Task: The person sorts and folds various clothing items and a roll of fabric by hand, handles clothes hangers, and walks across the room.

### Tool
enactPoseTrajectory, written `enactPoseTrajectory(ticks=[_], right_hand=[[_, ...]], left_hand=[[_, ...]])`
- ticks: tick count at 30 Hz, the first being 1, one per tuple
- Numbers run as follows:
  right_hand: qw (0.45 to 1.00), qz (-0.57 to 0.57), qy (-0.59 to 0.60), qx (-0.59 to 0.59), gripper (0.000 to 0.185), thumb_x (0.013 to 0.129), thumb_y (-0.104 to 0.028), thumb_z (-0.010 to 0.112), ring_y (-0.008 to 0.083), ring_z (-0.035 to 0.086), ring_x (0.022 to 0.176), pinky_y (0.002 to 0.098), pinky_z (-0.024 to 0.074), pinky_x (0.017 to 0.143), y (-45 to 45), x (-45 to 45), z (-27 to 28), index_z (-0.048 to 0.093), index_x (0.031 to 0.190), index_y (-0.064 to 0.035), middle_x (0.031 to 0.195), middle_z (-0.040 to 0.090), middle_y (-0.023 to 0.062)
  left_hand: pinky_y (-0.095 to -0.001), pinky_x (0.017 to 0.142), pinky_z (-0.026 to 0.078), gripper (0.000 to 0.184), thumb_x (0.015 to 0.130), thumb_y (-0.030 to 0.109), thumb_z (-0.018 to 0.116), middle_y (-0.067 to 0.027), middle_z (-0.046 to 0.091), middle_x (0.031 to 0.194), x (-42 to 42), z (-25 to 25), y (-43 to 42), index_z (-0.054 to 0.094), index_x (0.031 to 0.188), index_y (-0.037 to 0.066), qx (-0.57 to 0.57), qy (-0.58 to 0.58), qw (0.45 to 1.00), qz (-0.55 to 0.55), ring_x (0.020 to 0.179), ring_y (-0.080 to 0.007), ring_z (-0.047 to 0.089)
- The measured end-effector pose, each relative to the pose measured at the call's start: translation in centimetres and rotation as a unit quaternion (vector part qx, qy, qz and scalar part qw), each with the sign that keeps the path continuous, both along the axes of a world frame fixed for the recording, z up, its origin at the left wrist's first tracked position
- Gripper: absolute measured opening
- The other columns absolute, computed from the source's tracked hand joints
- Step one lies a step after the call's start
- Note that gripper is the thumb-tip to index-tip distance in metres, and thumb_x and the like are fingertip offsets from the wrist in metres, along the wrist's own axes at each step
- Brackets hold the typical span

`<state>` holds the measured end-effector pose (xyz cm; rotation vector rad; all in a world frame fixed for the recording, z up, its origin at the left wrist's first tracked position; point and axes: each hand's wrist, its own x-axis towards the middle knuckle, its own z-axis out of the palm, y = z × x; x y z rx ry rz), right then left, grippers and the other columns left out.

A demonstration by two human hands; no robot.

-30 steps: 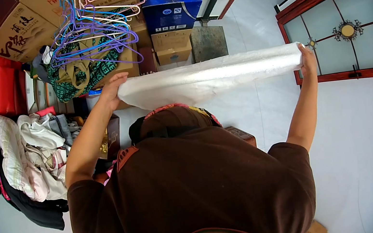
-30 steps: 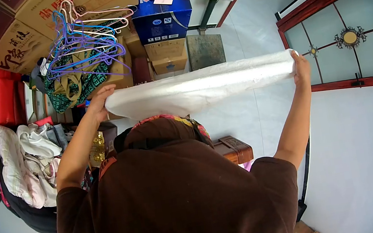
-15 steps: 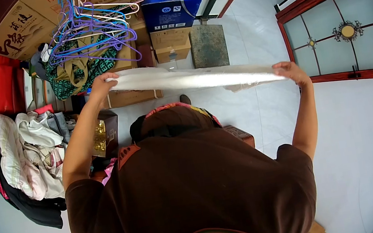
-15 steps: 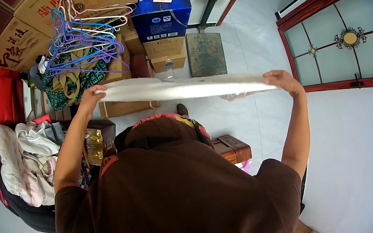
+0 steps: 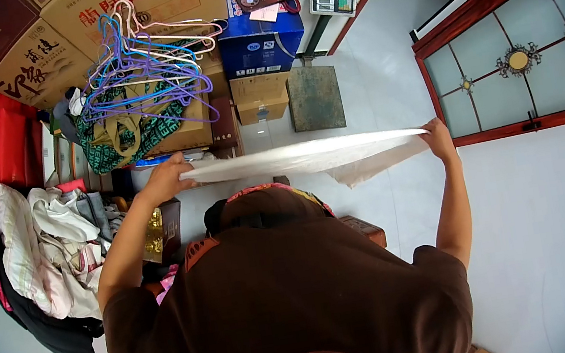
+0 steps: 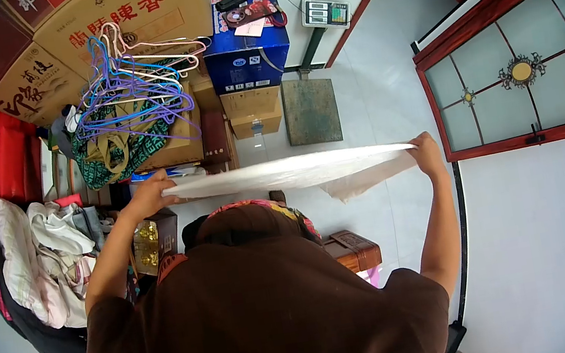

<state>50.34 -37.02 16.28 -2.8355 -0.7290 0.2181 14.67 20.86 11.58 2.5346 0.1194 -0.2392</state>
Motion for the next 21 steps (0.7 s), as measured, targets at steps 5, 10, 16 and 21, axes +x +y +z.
enactPoseTrajectory(ticks=[5,10,16,21], right_hand=[[0.978,-0.057,-0.141,0.143,0.017,0.083,-0.011,0.064,0.0291,0.056,0.095,0.0377,0.0449,0.082,-2.2,1.2,-0.2,0.066,0.096,-0.0009,0.104,0.056,0.0140],[0.951,-0.145,0.087,0.259,0.022,0.093,-0.022,0.056,0.0154,0.056,0.087,0.0296,0.0436,0.079,-2.5,0.6,-0.8,0.065,0.099,-0.0022,0.095,0.061,0.0063],[0.864,-0.240,0.191,0.400,0.042,0.096,-0.036,0.051,0.0132,0.055,0.088,0.0276,0.0430,0.079,-0.5,-0.3,-3.0,0.062,0.104,0.0033,0.096,0.062,0.0062],[0.707,-0.308,0.351,0.532,0.047,0.096,-0.039,0.050,0.0227,0.057,0.105,0.0356,0.0442,0.091,4.7,0.1,-4.9,0.055,0.119,0.0019,0.114,0.061,0.0113]], left_hand=[[-0.0389,0.074,0.046,0.017,0.080,0.018,0.069,-0.0087,0.057,0.098,0.8,0.2,-1.0,0.066,0.089,0.004,0.015,-0.081,0.994,0.074,0.087,-0.0317,0.058],[-0.0311,0.081,0.046,0.026,0.092,0.023,0.057,-0.0052,0.063,0.106,1.8,-1.7,-0.5,0.064,0.099,-0.001,-0.213,-0.043,0.968,0.126,0.090,-0.0187,0.060],[-0.0298,0.081,0.046,0.048,0.097,0.045,0.046,-0.0052,0.065,0.104,4.3,-2.3,-1.6,0.061,0.115,0.003,-0.443,0.097,0.841,0.293,0.092,-0.0140,0.060],[-0.0315,0.079,0.048,0.048,0.095,0.047,0.048,-0.0056,0.065,0.107,8.0,1.2,-5.5,0.061,0.115,0.006,-0.533,0.128,0.747,0.376,0.095,-0.0155,0.062]])
